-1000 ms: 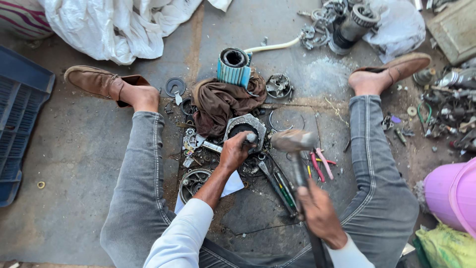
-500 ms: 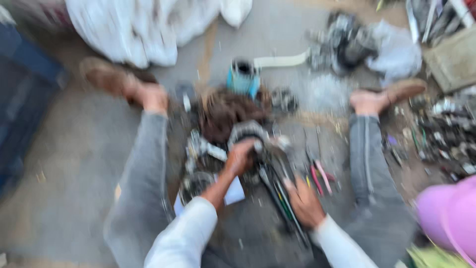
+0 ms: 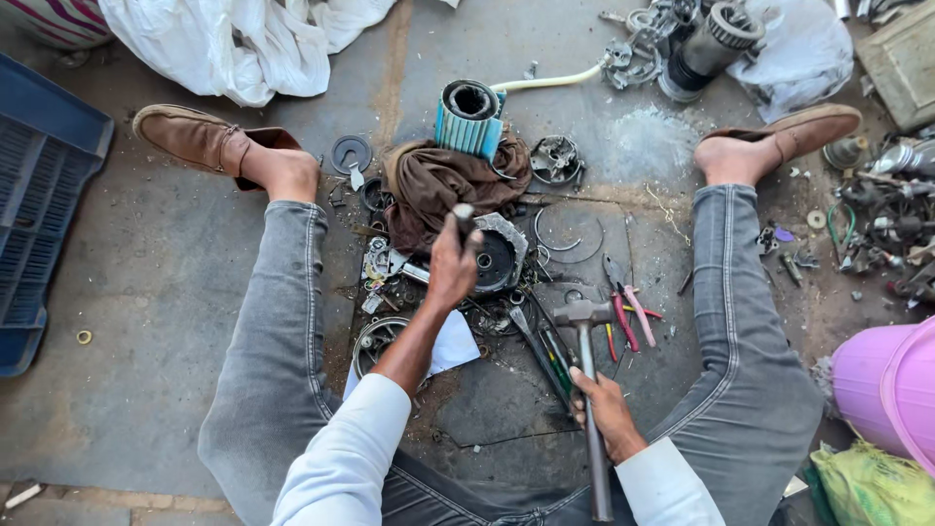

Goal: The person sits on the floor and uses a hammer and pliers to disassemble and clean a circular metal component. They repeatedly strike the part on a metal block, wipe it with a cloth, and use pliers to remove small pieces.

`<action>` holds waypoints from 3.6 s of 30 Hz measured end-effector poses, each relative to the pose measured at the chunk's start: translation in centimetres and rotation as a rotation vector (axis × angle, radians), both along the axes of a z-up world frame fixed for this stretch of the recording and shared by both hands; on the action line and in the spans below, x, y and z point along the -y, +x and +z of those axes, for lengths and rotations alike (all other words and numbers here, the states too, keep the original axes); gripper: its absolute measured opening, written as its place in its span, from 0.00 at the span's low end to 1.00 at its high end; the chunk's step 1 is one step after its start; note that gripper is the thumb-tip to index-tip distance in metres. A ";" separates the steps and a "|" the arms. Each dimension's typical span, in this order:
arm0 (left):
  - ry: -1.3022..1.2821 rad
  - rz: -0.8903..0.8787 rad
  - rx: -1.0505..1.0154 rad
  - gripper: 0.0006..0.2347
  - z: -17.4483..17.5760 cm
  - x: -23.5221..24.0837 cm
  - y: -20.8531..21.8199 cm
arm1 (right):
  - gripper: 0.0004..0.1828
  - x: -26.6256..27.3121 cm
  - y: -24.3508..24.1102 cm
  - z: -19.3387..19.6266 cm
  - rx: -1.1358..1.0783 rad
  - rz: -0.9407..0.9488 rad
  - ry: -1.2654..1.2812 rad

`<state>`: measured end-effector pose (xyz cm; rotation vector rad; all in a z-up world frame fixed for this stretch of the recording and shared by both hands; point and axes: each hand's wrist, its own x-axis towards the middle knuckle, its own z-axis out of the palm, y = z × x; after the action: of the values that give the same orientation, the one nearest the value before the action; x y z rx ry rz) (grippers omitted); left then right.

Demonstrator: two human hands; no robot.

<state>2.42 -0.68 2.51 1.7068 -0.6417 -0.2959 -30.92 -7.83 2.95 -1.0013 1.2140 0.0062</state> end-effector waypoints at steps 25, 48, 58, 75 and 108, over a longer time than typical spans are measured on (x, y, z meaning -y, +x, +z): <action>0.786 0.165 -0.286 0.25 0.9 -2.0 1.3 | 0.14 -0.6 2.2 -1.0 -0.143 -0.039 0.096; 0.433 0.372 -0.456 0.19 -2.8 -2.9 1.3 | 0.15 -0.6 2.1 -1.3 -0.165 0.012 0.062; -0.041 0.084 -0.646 0.20 1.2 0.4 0.5 | 0.14 -0.5 2.1 -2.3 -0.162 0.028 0.031; 0.075 -0.046 -0.255 0.13 0.6 0.2 -1.5 | 0.14 -0.8 2.1 -2.6 -0.131 -0.002 0.059; 0.022 -0.229 0.165 0.14 1.4 0.1 -2.7 | 0.13 -1.3 2.2 -1.4 -0.108 0.122 -0.122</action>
<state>-0.31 -0.78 3.95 1.6924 -0.9619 -0.3256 -28.74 -6.57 1.52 -1.1933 1.2617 0.0835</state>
